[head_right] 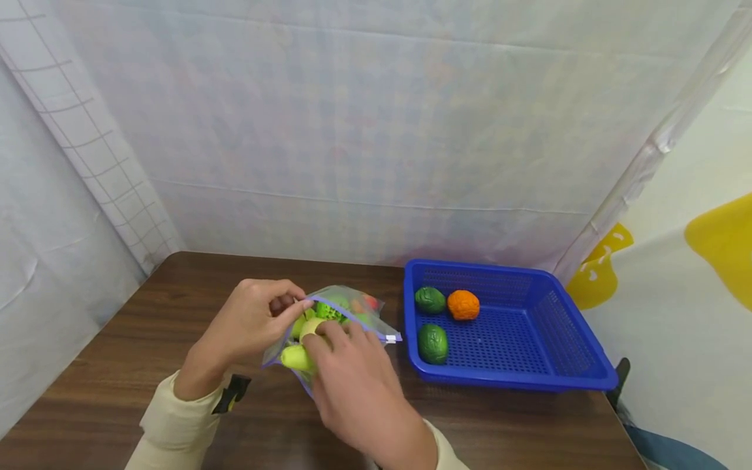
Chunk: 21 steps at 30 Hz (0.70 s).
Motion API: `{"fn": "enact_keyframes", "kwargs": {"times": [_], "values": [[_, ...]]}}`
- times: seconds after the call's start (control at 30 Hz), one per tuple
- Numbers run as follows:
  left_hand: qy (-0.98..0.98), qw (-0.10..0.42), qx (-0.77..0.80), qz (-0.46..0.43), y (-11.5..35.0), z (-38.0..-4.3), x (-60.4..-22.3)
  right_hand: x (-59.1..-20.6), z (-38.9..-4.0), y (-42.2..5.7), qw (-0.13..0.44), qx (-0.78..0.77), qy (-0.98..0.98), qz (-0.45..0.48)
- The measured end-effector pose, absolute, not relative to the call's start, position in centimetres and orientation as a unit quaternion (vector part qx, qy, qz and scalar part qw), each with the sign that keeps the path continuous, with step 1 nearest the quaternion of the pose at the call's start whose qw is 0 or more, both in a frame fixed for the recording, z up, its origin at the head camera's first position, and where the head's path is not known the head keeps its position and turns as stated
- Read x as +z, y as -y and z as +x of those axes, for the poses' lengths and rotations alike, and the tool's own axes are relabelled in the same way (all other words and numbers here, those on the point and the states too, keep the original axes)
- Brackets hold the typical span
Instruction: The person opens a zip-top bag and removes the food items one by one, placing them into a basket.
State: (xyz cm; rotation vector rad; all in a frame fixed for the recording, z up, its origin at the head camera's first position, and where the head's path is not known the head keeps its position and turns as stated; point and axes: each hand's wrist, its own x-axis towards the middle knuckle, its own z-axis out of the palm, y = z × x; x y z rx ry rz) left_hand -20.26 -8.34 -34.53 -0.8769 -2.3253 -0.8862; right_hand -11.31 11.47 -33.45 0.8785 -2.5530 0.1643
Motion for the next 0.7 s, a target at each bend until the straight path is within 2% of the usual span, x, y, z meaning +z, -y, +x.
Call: {"fn": "enact_keyframes", "kwargs": {"times": [0.43,0.7], "values": [[0.85,0.251,-0.324,-0.33,8.6,-20.3,-34.6,-31.6,-8.8,-13.2,0.306,0.139,0.854,0.396],[0.848,0.246,-0.331,-0.333,8.4,-20.3,-34.7,-30.4,-8.9,-14.2,0.369,0.221,0.811,0.397]]}}
